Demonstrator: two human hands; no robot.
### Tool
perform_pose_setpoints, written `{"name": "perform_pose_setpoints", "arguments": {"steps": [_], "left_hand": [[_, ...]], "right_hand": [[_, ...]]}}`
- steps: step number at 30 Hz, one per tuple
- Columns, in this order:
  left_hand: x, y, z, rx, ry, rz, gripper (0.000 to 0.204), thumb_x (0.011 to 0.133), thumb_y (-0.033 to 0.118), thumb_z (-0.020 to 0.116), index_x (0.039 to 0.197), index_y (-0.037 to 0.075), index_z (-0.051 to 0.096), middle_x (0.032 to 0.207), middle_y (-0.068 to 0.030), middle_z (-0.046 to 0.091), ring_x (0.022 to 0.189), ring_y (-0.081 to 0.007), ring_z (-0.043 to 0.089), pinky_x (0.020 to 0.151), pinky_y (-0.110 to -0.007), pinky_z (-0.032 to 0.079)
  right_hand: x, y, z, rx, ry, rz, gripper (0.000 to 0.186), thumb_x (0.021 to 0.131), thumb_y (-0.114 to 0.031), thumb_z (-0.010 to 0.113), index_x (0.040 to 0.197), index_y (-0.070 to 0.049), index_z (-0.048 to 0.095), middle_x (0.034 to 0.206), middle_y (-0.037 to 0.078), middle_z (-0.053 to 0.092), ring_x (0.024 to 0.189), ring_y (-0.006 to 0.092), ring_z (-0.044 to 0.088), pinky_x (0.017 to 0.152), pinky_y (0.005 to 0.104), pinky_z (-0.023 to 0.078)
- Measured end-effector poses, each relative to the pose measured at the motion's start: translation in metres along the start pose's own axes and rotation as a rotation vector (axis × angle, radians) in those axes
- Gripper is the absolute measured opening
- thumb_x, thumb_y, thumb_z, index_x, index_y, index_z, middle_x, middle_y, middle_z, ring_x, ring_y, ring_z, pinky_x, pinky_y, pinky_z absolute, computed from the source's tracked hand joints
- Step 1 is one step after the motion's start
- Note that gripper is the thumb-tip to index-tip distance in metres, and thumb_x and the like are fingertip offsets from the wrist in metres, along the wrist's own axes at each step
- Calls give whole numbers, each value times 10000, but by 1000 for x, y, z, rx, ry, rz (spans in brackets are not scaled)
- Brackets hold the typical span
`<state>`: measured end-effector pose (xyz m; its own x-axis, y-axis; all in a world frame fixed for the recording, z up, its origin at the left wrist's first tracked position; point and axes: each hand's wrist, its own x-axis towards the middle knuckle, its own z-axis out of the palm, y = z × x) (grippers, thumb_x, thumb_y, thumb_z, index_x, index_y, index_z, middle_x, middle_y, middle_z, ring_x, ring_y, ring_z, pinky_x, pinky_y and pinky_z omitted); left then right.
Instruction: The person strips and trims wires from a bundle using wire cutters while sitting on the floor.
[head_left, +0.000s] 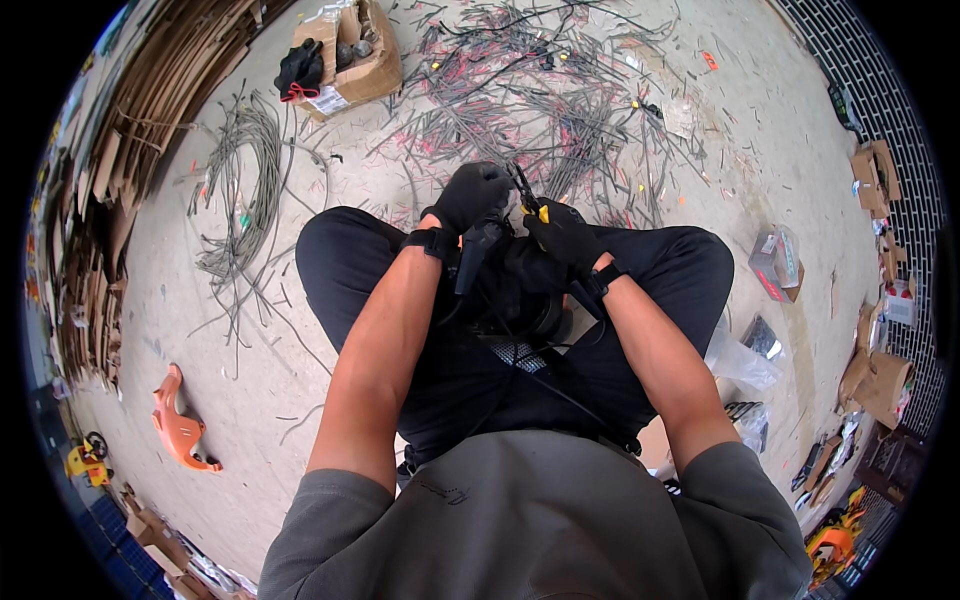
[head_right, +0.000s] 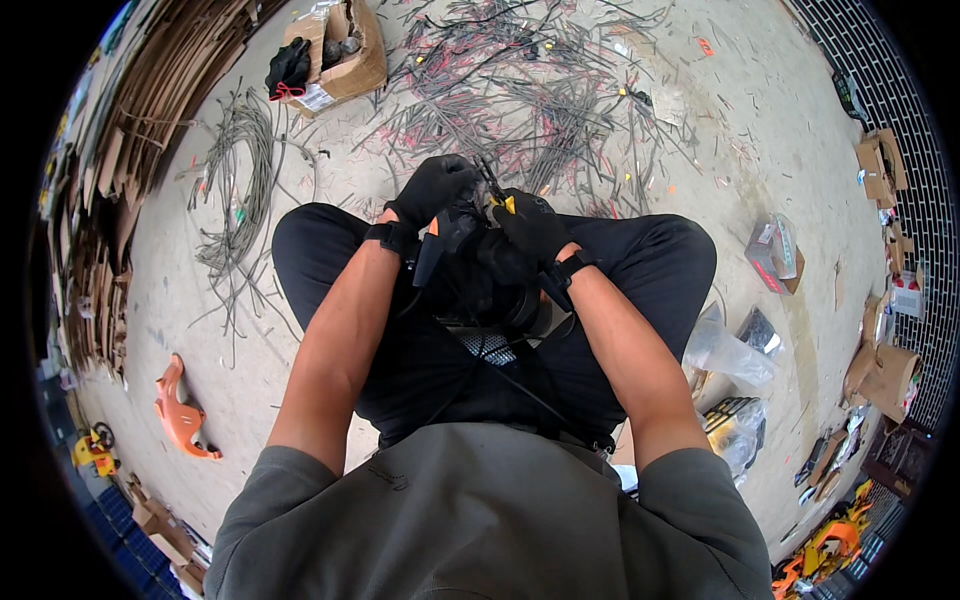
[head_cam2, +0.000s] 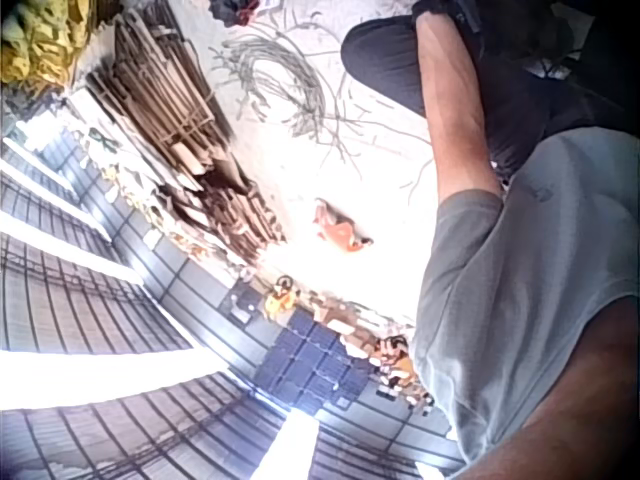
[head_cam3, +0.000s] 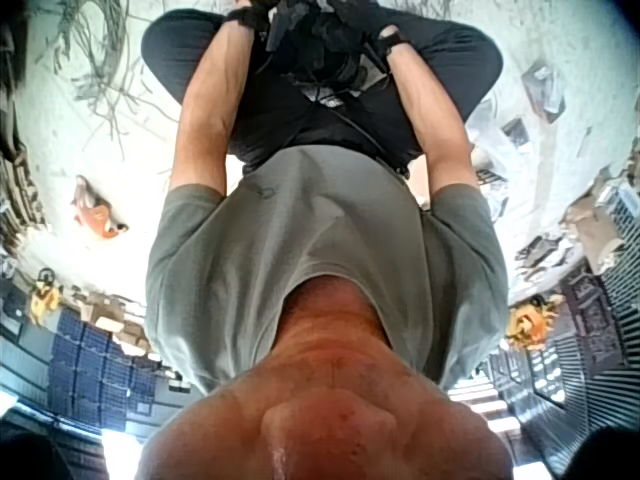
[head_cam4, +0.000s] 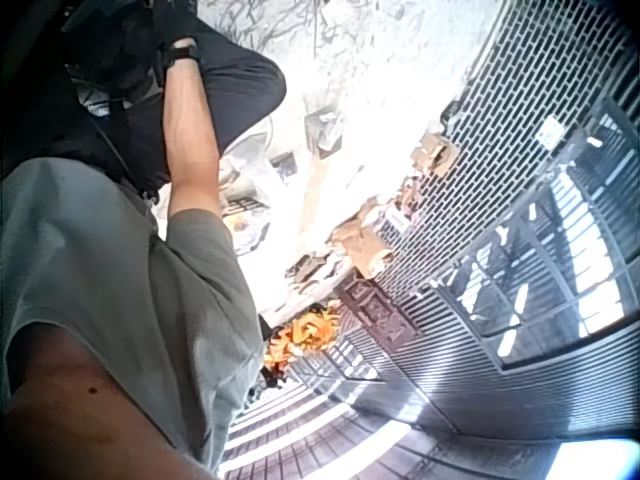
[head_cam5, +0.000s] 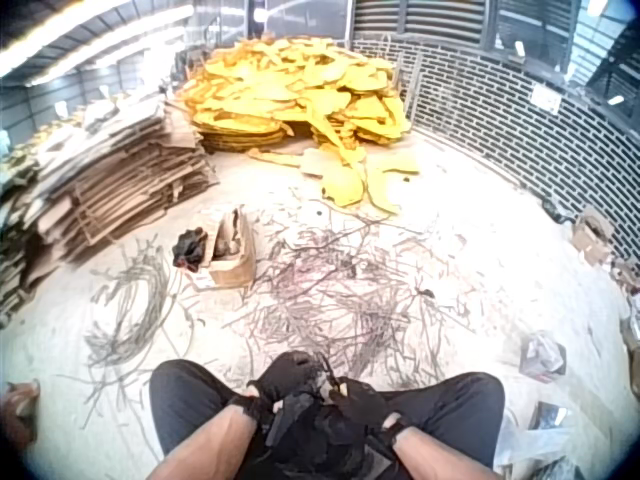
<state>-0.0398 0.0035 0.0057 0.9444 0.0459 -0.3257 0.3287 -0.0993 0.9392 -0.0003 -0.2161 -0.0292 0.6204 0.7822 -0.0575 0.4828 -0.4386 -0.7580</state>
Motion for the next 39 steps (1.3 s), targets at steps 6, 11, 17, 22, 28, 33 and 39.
{"name": "perform_pose_setpoints", "arguments": {"steps": [6, 11, 17, 22, 28, 33, 39], "left_hand": [[-3, 3, -3, 63, 10, 11, 174, 861, 153, 620, 850, -11, 676, 674, -25, 628, 601, -93, 571, 568, -261, 468], [-3, 5, -2, 79, 23, 44, 166, 854, 142, 622, 838, -13, 680, 680, -26, 638, 600, -88, 574, 570, -261, 468], [-5, 7, -3, 73, 31, 18, 165, 846, 141, 624, 827, -12, 684, 676, -30, 641, 601, -91, 576, 572, -265, 467], [-4, 10, -1, 87, 32, 17, 172, 845, 144, 625, 822, -16, 683, 677, -32, 643, 601, -92, 576, 571, -266, 466], [-4, 4, -4, 105, 41, 21, 180, 846, 150, 629, 814, -19, 680, 665, -30, 636, 592, -92, 571, 560, -263, 462], [-1, 2, -4, 111, 43, 23, 190, 848, 161, 641, 806, -21, 678, 655, -31, 632, 585, -91, 569, 555, -259, 460], [1, -3, -5, 98, 40, 12, 184, 847, 158, 647, 809, -20, 678, 655, -29, 629, 586, -91, 569, 557, -257, 464]], "right_hand": [[1, -7, -2, 25, -18, 60, 254, 930, -209, 543, 1080, -13, 602, 1051, 187, 605, 959, 358, 587, 814, 413, 467], [-3, 4, 3, -118, -2, -85, 237, 933, -179, 539, 1098, -24, 608, 1094, 191, 605, 992, 361, 587, 835, 418, 477], [-1, -4, 1, -64, -30, -23, 244, 933, -178, 550, 1128, -41, 606, 1129, 191, 598, 1015, 359, 582, 851, 409, 481], [-5, 14, 11, -54, 36, -43, 361, 929, -306, 535, 1138, -14, 579, 1094, 199, 623, 1029, 370, 584, 856, 417, 465], [-1, -11, 3, 73, 31, 114, 405, 928, -315, 533, 1189, -8, 568, 1125, 211, 619, 1062, 370, 578, 889, 416, 461], [-2, -23, 0, 77, 55, 152, 401, 920, -303, 542, 1165, 13, 574, 1092, 225, 626, 1040, 374, 586, 880, 425, 462], [-2, -35, 1, 6, 150, 126, 364, 900, -281, 563, 1117, 8, 601, 1014, 220, 646, 987, 376, 596, 852, 449, 461]]}}
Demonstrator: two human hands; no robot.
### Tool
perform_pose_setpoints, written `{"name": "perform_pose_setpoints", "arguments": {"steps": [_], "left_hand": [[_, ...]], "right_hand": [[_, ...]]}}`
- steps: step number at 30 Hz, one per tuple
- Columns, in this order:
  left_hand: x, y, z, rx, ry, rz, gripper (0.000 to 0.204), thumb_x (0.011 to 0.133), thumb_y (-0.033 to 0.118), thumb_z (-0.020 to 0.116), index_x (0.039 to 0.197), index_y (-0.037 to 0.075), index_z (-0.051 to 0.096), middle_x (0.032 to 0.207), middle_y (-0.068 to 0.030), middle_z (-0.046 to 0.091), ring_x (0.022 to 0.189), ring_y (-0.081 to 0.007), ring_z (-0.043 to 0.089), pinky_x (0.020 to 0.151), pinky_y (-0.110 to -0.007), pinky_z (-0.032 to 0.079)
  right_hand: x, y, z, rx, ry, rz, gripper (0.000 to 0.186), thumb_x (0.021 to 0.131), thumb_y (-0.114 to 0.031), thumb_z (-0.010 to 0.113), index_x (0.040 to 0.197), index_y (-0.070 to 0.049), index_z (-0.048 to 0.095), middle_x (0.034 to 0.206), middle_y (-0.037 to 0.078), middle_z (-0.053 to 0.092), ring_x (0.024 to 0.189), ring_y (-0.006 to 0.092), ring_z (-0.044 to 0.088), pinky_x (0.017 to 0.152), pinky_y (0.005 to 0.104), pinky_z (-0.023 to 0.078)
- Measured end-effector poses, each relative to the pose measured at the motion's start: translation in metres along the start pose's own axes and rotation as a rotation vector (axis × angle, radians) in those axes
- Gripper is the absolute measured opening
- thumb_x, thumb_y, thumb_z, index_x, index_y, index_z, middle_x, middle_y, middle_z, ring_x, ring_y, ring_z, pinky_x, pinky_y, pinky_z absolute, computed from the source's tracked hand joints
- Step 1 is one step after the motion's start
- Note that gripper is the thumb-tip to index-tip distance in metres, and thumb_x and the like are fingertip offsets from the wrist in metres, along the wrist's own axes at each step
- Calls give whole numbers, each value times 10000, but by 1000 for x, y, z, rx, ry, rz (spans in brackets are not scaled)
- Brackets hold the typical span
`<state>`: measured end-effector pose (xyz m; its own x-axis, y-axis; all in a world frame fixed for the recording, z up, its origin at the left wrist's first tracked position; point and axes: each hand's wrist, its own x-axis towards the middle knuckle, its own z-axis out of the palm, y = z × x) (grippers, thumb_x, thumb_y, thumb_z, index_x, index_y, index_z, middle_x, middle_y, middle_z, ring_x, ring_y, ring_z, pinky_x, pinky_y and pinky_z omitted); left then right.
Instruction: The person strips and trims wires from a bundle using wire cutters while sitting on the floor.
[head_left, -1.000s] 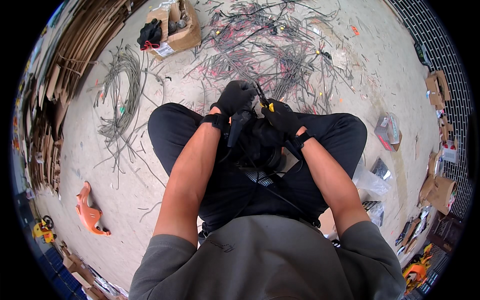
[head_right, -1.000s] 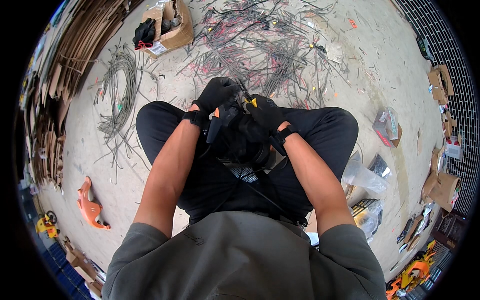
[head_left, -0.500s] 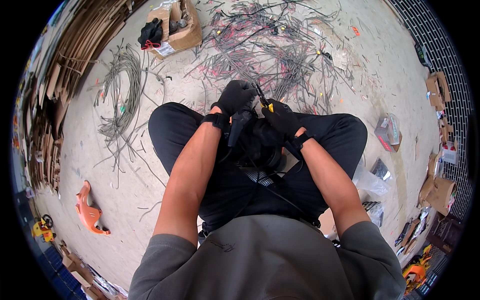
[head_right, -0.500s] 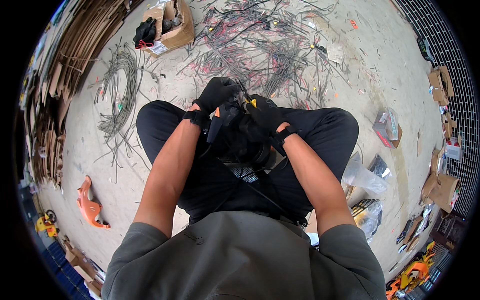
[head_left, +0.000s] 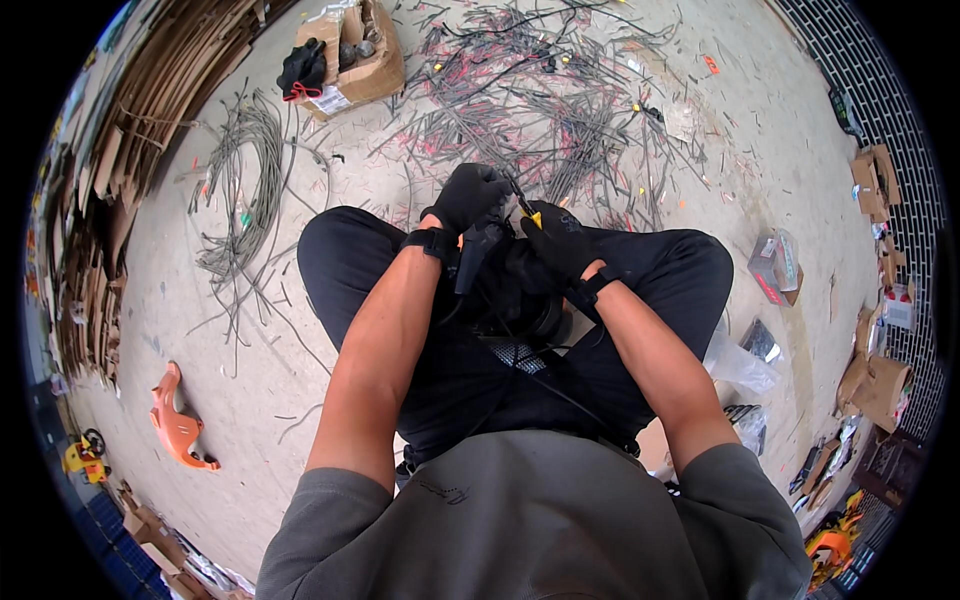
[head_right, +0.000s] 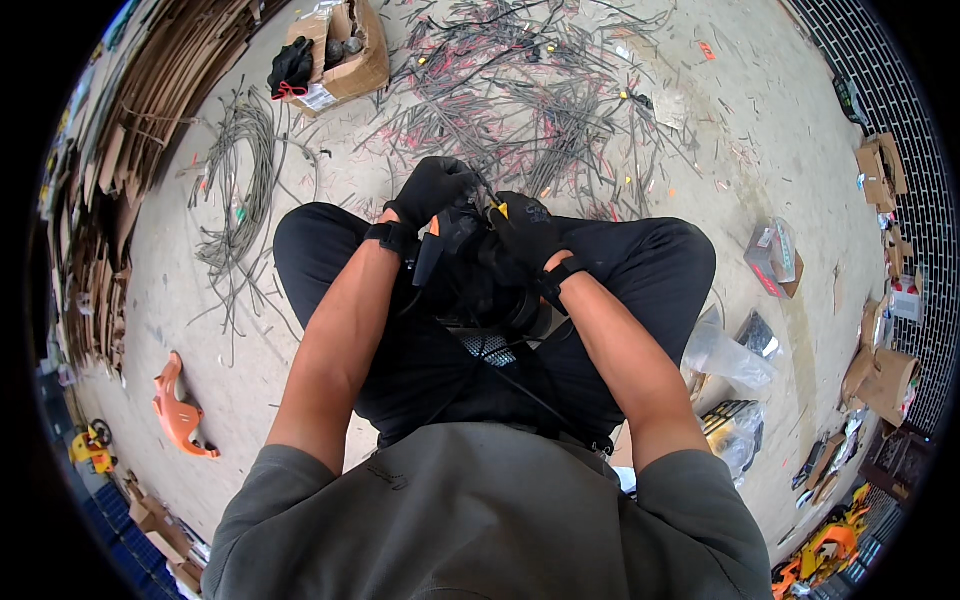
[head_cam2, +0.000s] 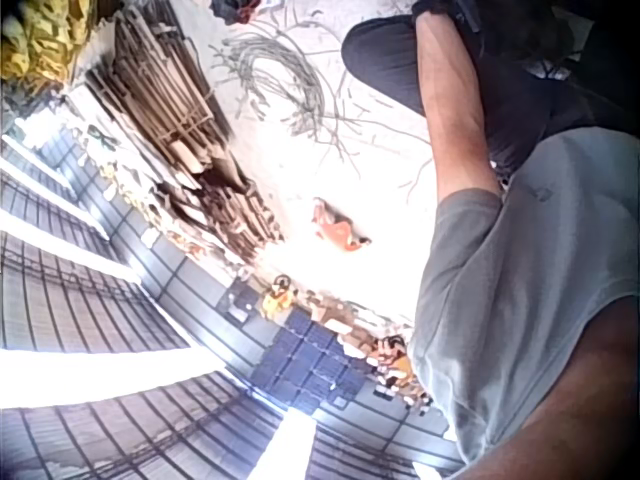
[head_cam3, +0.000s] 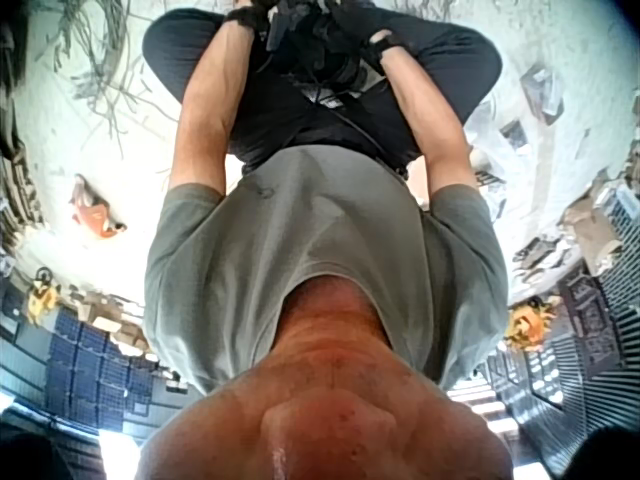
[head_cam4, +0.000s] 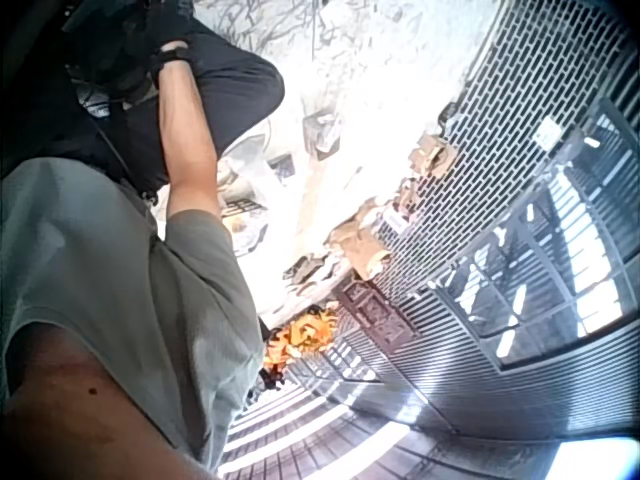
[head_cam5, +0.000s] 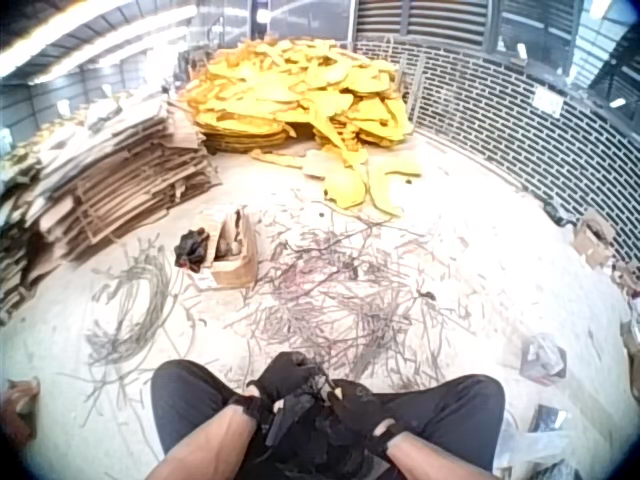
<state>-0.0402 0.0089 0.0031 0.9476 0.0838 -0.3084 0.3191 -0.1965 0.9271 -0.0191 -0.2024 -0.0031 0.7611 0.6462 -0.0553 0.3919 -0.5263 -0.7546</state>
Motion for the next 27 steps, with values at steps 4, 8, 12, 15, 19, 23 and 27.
{"name": "perform_pose_setpoints", "arguments": {"steps": [4, 8, 12, 15, 19, 23, 27], "left_hand": [[-2, 4, 1, -12, -4, 5, 172, 845, 148, 645, 809, -17, 679, 661, -28, 629, 594, -92, 571, 562, -257, 465], [-1, 2, 1, 8, 4, 2, 167, 843, 143, 643, 806, -15, 678, 667, -26, 630, 602, -93, 572, 567, -255, 465], [-2, 2, 1, 10, 5, 0, 159, 841, 136, 641, 798, -13, 676, 668, -24, 629, 602, -92, 569, 567, -254, 463], [-2, 1, 1, -9, 4, 4, 154, 840, 129, 637, 790, -11, 675, 665, -23, 628, 601, -91, 567, 568, -254, 462], [-2, 1, 2, -31, -1, -3, 151, 839, 125, 635, 783, -9, 674, 663, -22, 627, 602, -89, 566, 569, -253, 461], [-3, 4, 2, -34, -1, -7, 150, 839, 124, 634, 780, -8, 674, 664, -21, 627, 603, -88, 565, 570, -249, 460], [-1, 5, 3, 17, 9, 40, 149, 833, 136, 634, 789, 1, 680, 664, -23, 629, 609, -98, 569, 579, -266, 465]], "right_hand": [[0, 2, 3, -119, 55, -57, 331, 876, -254, 582, 1097, -10, 615, 988, 210, 650, 932, 395, 590, 836, 474, 451], [3, 5, 5, -236, 69, -104, 312, 870, -243, 588, 1088, -22, 618, 982, 205, 651, 899, 405, 580, 841, 480, 437], [2, 4, 6, -217, 81, -97, 312, 872, -244, 587, 1089, -22, 616, 981, 204, 651, 905, 404, 579, 842, 476, 438], [3, 6, 7, -128, 53, -61, 318, 882, -251, 579, 1094, -16, 610, 987, 211, 650, 919, 398, 594, 824, 469, 454], [0, 7, 8, 15, 7, 23, 339, 900, -263, 564, 1119, -8, 597, 1002, 222, 654, 936, 380, 623, 803, 453, 478], [-1, -1, 1, -15, -14, 35, 350, 904, -259, 558, 1147, -8, 586, 1003, 223, 659, 935, 371, 634, 804, 440, 485], [0, 7, 5, -15, 32, -30, 330, 898, -241, 558, 1133, -10, 587, 982, 222, 659, 924, 370, 634, 799, 439, 485]]}}
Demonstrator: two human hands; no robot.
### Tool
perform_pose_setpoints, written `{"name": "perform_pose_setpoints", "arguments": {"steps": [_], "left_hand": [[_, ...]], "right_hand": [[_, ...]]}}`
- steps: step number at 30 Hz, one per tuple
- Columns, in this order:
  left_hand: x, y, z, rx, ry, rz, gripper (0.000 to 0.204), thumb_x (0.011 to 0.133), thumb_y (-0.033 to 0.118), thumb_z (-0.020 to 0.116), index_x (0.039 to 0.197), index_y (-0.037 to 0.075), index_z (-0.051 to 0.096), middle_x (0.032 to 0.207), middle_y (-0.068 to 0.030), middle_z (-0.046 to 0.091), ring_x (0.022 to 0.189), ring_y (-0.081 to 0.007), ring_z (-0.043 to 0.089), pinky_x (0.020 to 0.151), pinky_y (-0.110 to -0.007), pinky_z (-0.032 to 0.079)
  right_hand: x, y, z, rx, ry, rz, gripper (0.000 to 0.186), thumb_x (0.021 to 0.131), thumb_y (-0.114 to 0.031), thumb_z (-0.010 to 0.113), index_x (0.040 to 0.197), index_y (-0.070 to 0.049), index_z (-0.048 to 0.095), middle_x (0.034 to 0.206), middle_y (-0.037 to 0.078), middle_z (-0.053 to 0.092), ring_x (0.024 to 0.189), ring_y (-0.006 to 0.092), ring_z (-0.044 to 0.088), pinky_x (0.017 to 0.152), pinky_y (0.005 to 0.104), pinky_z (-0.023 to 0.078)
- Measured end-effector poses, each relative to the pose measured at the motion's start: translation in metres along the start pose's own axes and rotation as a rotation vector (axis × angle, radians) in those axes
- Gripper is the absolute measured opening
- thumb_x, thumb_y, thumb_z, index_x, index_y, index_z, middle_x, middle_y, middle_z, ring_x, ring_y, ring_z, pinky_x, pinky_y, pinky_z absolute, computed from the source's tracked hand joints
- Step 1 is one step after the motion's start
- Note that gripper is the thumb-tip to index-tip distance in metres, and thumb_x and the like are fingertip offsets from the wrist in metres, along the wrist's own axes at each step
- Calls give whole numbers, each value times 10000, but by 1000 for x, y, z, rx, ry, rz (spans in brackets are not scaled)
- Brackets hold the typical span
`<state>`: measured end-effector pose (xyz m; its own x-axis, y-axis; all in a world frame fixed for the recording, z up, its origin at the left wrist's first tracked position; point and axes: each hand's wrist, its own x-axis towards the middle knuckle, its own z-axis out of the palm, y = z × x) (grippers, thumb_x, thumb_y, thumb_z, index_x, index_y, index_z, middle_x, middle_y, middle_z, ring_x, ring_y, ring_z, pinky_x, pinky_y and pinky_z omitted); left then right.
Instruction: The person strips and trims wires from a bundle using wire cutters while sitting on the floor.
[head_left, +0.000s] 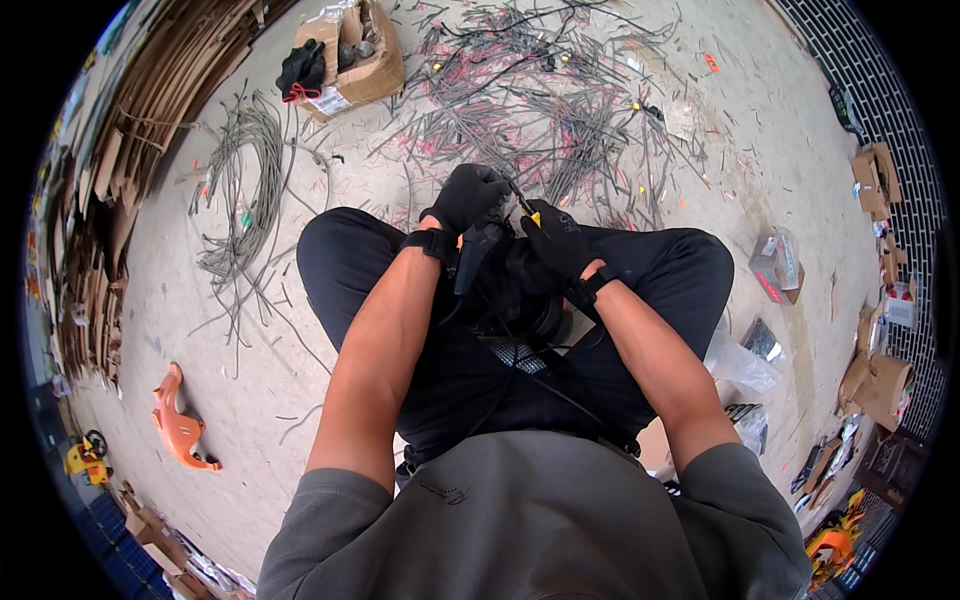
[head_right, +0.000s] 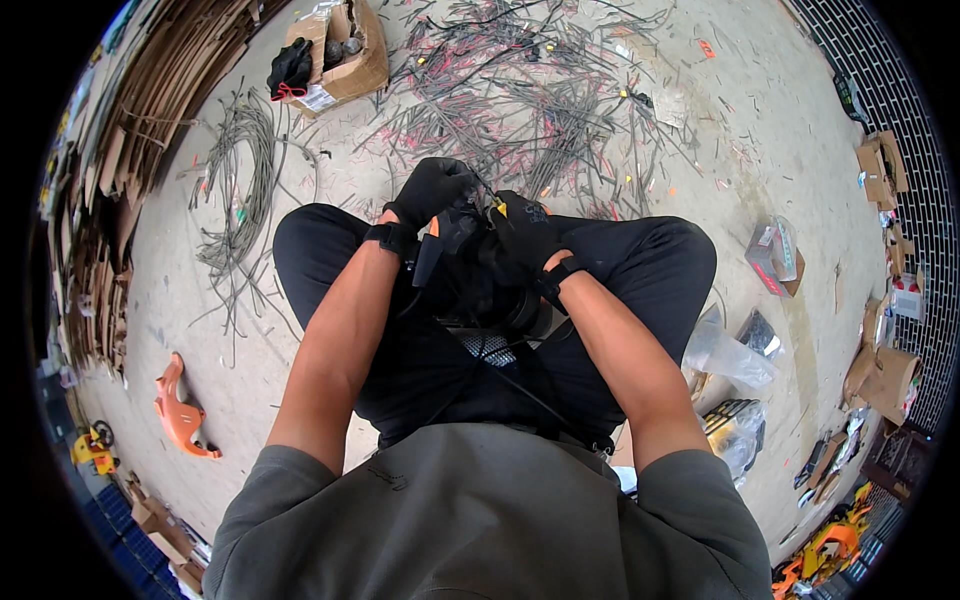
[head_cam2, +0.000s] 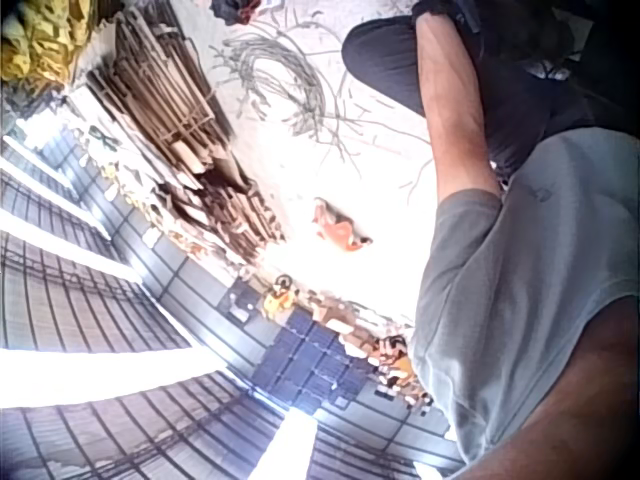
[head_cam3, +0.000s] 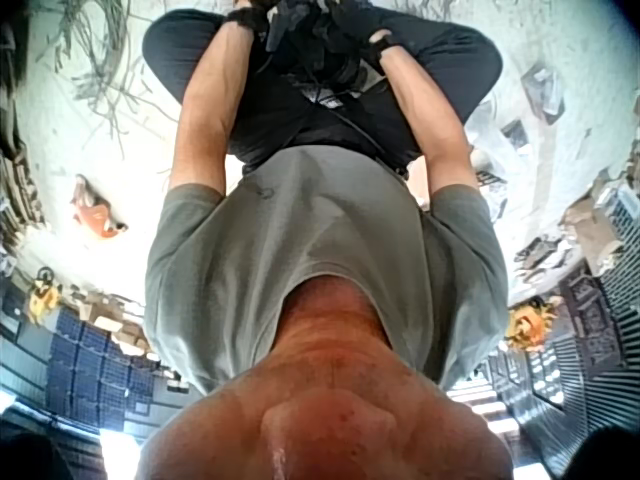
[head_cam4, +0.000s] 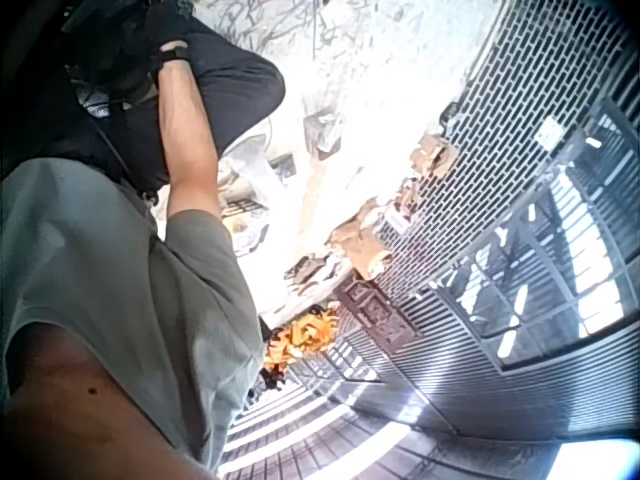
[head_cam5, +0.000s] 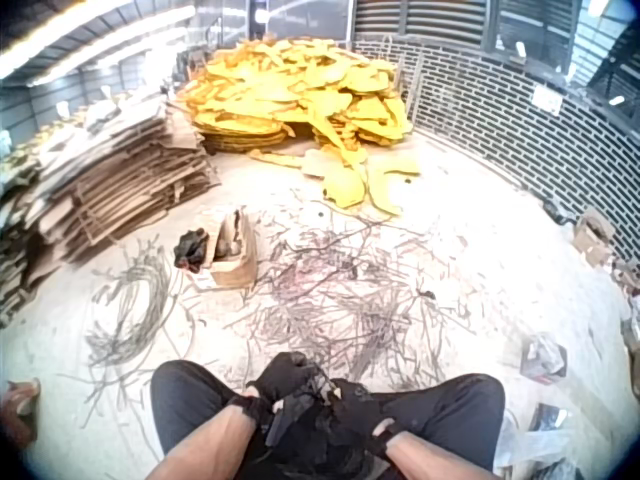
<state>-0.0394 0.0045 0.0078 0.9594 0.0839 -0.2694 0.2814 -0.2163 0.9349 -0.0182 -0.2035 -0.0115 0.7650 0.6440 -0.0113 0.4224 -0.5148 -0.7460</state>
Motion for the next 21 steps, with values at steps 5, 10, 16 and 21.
{"name": "perform_pose_setpoints", "arguments": {"steps": [5, 10, 16, 21], "left_hand": [[15, -36, -1, 734, 127, 902, 304, 663, 257, 649, 889, 58, 686, 846, -148, 652, 781, -358, 625, 694, -444, 497], [26, -94, 19, 946, 30, 611, 224, 751, 210, 630, 898, 42, 650, 959, -132, 625, 950, -307, 565, 820, -414, 425], [6, -24, 3, 212, 231, 361, 264, 741, 206, 656, 621, -19, 587, 550, -176, 523, 497, -293, 518, 508, -407, 409], [-1, -11, 11, 17, 165, 156, 246, 762, 189, 662, 647, -17, 595, 558, -133, 568, 468, -205, 531, 492, -357, 424]], "right_hand": [[0, -1, -3, -39, -22, 23, 309, 918, -234, 542, 1122, -5, 575, 1013, 236, 636, 967, 390, 608, 831, 445, 474], [-10, 31, 18, -104, -74, 26, 392, 920, -259, 546, 1218, -5, 529, 1112, 276, 608, 1062, 447, 574, 888, 480, 478], [4, -1, 6, 55, -2, 6, 274, 861, -224, 626, 1035, -26, 551, 885, 221, 627, 848, 410, 622, 695, 454, 493], [2, 1, -1, 53, -3, 27, 191, 874, -205, 605, 960, -49, 535, 833, 213, 624, 808, 427, 623, 647, 474, 491]]}}
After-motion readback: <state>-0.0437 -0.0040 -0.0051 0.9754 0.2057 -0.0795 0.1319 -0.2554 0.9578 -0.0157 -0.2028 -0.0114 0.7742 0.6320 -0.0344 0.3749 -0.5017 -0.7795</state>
